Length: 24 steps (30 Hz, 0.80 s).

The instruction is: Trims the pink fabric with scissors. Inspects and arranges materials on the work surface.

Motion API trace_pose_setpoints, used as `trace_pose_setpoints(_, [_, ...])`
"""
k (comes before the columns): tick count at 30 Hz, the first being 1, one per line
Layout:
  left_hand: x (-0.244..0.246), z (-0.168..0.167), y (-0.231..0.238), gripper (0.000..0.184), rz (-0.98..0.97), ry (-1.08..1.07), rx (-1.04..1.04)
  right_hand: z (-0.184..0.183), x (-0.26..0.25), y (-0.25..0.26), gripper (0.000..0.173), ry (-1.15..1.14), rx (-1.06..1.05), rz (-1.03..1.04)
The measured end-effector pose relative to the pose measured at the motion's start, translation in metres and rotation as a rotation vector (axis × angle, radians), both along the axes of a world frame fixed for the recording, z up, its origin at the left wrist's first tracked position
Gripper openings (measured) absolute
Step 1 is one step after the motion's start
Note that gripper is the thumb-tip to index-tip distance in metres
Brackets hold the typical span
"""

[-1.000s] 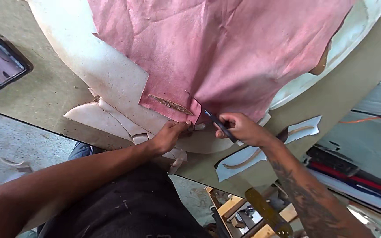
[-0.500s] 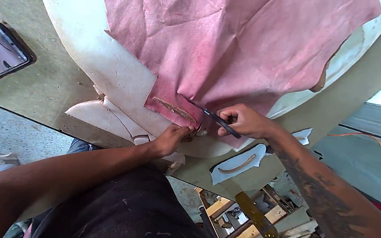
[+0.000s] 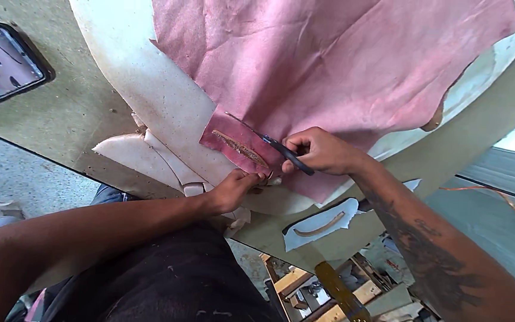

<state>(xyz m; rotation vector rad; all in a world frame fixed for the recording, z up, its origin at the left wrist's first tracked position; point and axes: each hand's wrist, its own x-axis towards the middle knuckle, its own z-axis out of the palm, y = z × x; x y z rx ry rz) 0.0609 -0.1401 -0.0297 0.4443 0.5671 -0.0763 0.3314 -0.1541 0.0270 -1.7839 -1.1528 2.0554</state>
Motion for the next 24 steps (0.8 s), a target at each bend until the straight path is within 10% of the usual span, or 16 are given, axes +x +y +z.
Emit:
trace_pose_setpoints(16, [0.0,0.017,0.003,0.045,-0.182,0.089,0.146,-0.002,-0.01,0.038,0.041,0.038,0.048,0.103])
trace_pose_setpoints(20, [-0.026,0.056,0.042,0.036,-0.643,0.026,0.837,0.011,0.0,0.017,0.04,-0.288,0.26,0.05])
trace_pose_setpoints(24, [-0.032,0.066,0.08,0.028,-0.334,-0.06,1.749,0.012,-0.012,-0.034,0.033,-0.847,0.321,-0.187])
